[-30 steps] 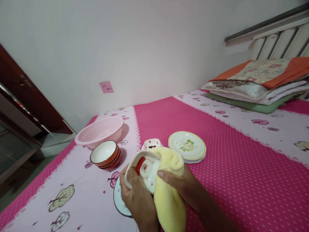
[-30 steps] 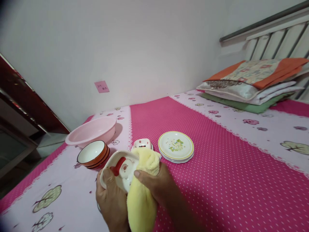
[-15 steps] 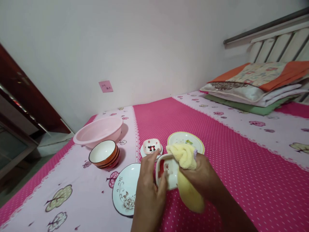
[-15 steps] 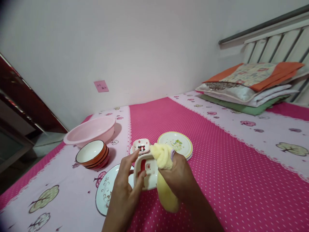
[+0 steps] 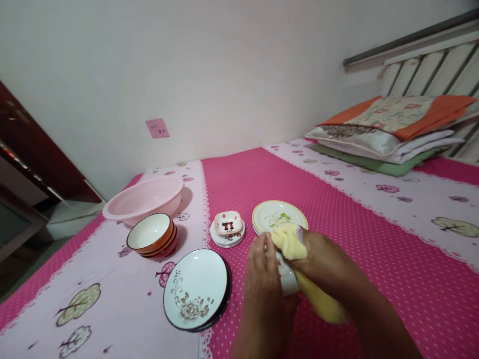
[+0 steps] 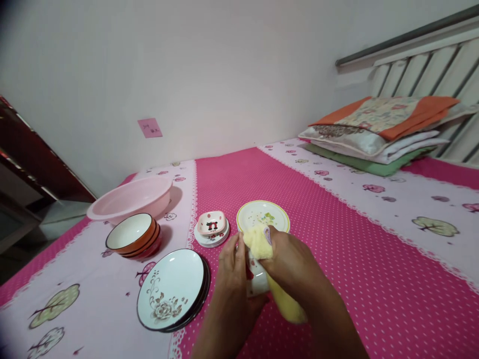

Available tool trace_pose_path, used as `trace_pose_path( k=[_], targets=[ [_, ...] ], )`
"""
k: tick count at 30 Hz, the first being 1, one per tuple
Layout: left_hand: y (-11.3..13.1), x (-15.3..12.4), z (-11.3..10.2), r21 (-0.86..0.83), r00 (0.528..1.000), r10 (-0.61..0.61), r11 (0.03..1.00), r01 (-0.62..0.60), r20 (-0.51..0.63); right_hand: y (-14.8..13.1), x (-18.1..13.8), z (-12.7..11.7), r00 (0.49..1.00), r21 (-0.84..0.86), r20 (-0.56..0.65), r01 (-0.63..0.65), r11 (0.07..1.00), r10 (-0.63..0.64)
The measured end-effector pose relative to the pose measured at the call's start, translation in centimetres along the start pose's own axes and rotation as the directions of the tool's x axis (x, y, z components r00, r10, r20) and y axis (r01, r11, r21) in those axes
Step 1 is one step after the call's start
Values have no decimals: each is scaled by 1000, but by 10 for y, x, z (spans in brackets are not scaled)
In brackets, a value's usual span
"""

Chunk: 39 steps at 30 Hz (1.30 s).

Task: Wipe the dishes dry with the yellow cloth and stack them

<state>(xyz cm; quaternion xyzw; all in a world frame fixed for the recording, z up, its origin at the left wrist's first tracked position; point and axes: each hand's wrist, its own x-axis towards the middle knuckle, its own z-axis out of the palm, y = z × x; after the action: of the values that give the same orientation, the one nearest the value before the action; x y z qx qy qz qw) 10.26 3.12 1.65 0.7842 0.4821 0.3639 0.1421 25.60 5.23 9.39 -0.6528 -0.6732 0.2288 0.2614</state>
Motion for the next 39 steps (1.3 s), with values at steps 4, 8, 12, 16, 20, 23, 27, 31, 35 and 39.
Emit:
trace_pose_path(
  k=[4, 8, 12, 16, 20, 23, 27, 31, 35, 39],
  targets=[
    [3, -2, 8, 3, 1000, 14, 1000, -14, 0, 5, -1, -5, 1000, 64, 22, -6, 998, 4],
    [7, 0, -6, -135, 996, 17, 990, -28, -82, 11, -3, -9, 999, 350, -18, 54, 935, -51],
    [11, 6, -34, -403, 964, -193, 909, 106, -181, 12, -5, -14, 964, 576, -262, 109, 810, 56],
    [16, 8, -50, -672, 928, -369, 701, 239, -56, 6, -4, -12, 952, 573, -305, 152, 805, 38],
    [17, 4, -46, -868, 929, -363, 437, 235, 69, -8, -5, -3, 975, 658, -122, 221, 720, -188],
    [18, 2, -39, -963, 927, -357, 190, 190, 113, -18, -10, 1, 964, 703, -90, 239, 670, -250],
    [22, 1, -33, -991, 856, -500, -90, 103, 134, -31, -15, 2, 951, 679, -150, 297, 671, -269],
    [29, 5, -35, -984, 778, -617, -175, 12, 120, -38, -17, 7, 859, 571, -295, 510, 644, -419],
    [28, 8, -40, -986, 748, -653, -165, 8, 115, -42, -21, 13, 732, 372, -329, 681, 631, -596],
    [19, 8, -40, -960, 749, -638, -280, -12, 177, -47, -25, 16, 658, 195, -277, 752, 630, -700]
  ],
)
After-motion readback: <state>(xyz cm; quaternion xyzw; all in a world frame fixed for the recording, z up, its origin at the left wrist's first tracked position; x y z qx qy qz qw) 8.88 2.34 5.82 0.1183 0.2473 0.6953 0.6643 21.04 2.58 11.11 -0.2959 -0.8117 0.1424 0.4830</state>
